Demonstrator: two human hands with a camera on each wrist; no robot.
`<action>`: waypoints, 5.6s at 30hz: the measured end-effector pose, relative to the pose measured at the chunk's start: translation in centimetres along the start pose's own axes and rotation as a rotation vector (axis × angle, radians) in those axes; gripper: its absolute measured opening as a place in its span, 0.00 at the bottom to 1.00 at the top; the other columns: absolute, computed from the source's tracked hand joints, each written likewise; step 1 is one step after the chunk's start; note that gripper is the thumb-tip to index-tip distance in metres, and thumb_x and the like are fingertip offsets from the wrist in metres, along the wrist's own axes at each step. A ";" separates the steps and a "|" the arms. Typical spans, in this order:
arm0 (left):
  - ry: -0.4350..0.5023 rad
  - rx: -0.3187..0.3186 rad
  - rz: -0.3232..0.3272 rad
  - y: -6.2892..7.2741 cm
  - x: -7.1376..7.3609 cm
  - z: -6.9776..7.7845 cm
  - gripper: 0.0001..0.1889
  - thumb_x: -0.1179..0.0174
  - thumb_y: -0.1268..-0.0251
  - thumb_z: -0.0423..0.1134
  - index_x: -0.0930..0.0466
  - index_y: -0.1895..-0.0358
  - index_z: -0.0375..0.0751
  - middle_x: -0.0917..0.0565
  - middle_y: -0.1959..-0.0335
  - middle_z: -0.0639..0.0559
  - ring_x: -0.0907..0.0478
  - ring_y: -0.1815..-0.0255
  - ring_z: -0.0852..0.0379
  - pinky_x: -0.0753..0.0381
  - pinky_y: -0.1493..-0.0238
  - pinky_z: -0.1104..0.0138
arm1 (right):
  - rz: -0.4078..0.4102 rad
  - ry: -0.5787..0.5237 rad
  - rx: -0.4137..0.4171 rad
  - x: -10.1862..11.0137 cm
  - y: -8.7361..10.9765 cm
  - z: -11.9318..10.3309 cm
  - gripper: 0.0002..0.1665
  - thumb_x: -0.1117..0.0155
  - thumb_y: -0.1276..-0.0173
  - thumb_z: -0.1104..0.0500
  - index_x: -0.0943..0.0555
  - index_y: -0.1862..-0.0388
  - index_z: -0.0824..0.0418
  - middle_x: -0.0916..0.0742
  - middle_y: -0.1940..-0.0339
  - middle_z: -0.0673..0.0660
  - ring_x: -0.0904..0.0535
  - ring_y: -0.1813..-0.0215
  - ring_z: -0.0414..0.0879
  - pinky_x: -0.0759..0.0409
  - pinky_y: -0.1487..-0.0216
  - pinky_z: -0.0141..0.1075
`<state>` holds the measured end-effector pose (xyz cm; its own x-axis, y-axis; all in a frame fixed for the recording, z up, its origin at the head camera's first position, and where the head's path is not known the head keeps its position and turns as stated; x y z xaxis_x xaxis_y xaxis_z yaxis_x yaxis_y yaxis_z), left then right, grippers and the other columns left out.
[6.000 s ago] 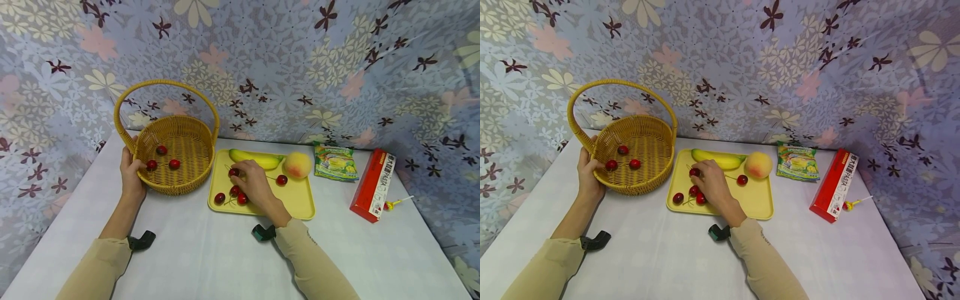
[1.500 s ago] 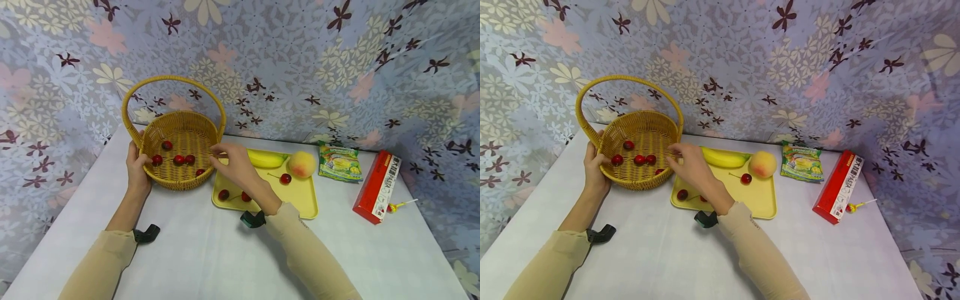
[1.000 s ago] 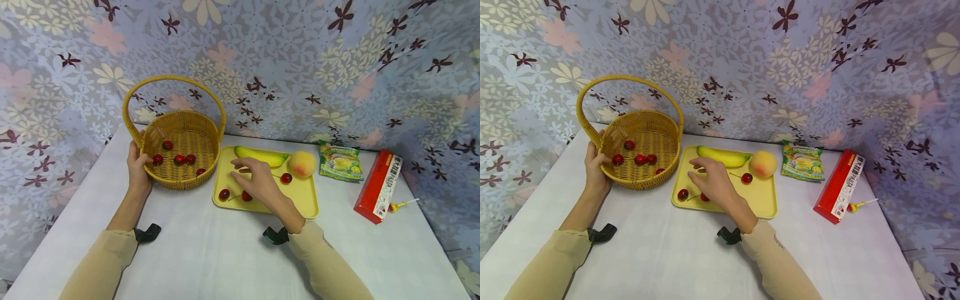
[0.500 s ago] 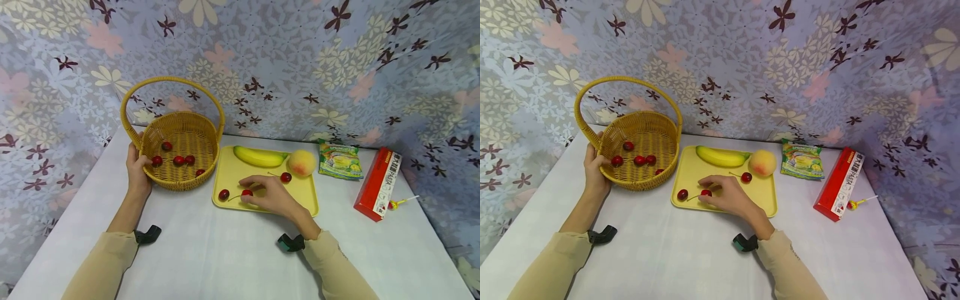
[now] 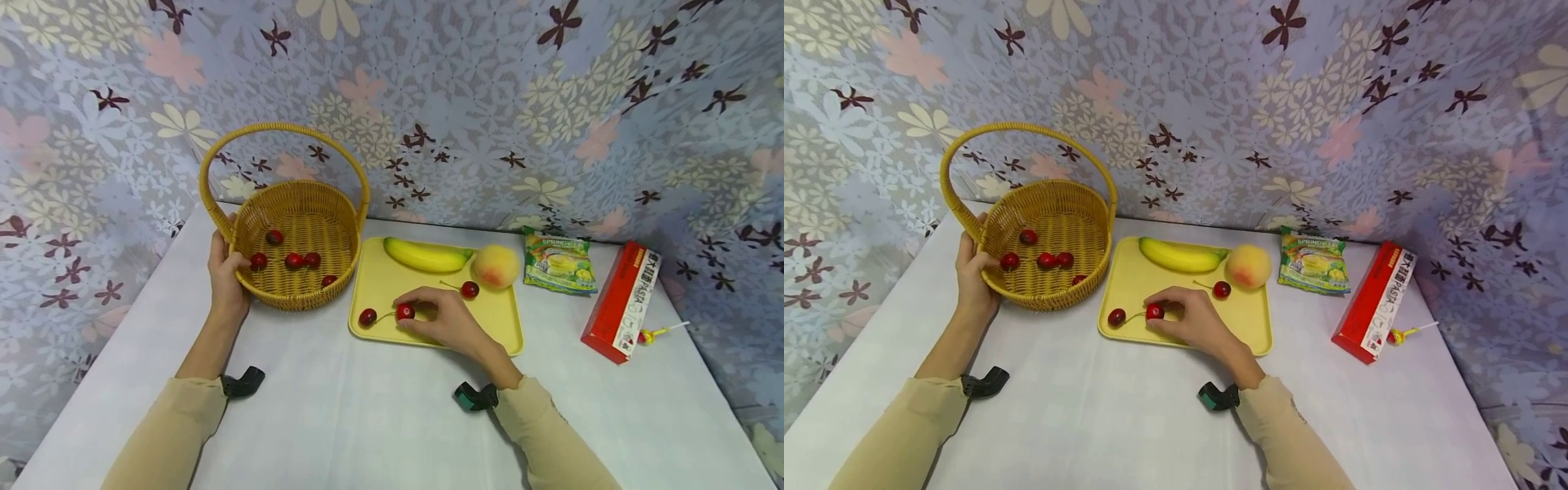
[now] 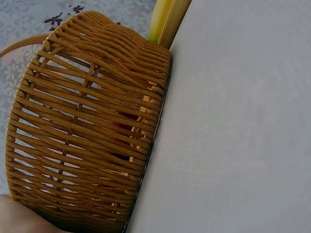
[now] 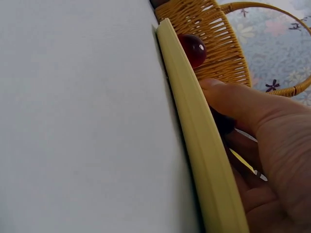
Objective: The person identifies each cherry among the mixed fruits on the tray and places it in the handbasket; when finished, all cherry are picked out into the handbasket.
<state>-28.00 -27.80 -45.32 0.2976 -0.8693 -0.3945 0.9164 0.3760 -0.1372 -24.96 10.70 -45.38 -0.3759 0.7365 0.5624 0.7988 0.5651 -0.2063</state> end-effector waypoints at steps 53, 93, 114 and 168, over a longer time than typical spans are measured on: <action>-0.037 -0.017 -0.028 -0.3 -1.0 0.4 0.45 0.59 0.48 0.23 0.35 0.20 0.49 0.32 0.20 0.53 0.38 0.20 0.52 0.41 0.22 0.61 | 0.263 0.116 0.049 -3.1 -12.1 -9.8 0.26 0.30 0.26 0.61 0.18 0.31 0.56 0.16 0.30 0.56 0.22 0.28 0.51 0.25 0.29 0.48; -0.016 -0.019 0.015 -0.5 0.2 0.1 0.45 0.60 0.49 0.22 0.33 0.21 0.49 0.32 0.20 0.52 0.37 0.20 0.53 0.38 0.23 0.63 | 0.215 0.153 0.070 -5.0 -2.1 -3.8 0.23 0.19 0.37 0.57 0.12 0.43 0.58 0.08 0.49 0.52 0.14 0.44 0.47 0.19 0.40 0.44; -0.012 0.008 0.018 -0.1 0.3 -0.1 0.44 0.60 0.47 0.22 0.32 0.22 0.51 0.31 0.21 0.51 0.36 0.22 0.52 0.37 0.26 0.64 | 0.346 0.026 0.077 -1.5 -2.3 -5.4 0.21 0.21 0.38 0.63 0.12 0.46 0.61 0.08 0.54 0.56 0.11 0.51 0.49 0.13 0.48 0.45; -0.011 0.025 0.024 0.1 0.3 0.0 0.44 0.60 0.46 0.23 0.32 0.22 0.52 0.31 0.20 0.54 0.37 0.21 0.53 0.37 0.27 0.67 | 0.373 -0.072 0.077 -1.1 -7.3 -9.2 0.18 0.26 0.30 0.60 0.14 0.42 0.60 0.10 0.52 0.58 0.12 0.53 0.47 0.12 0.50 0.43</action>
<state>-27.77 -28.01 -45.43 0.3229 -0.8637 -0.3871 0.9152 0.3892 -0.1048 -26.09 2.41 -37.14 -0.1004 0.9195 0.3800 0.8504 0.2776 -0.4470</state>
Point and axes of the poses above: each hand's wrist, its own y-axis away from the middle knuckle, its own x-axis out of the back of the hand, z = x × y, the point moved 8 cm from there along -y, towards the middle knuckle
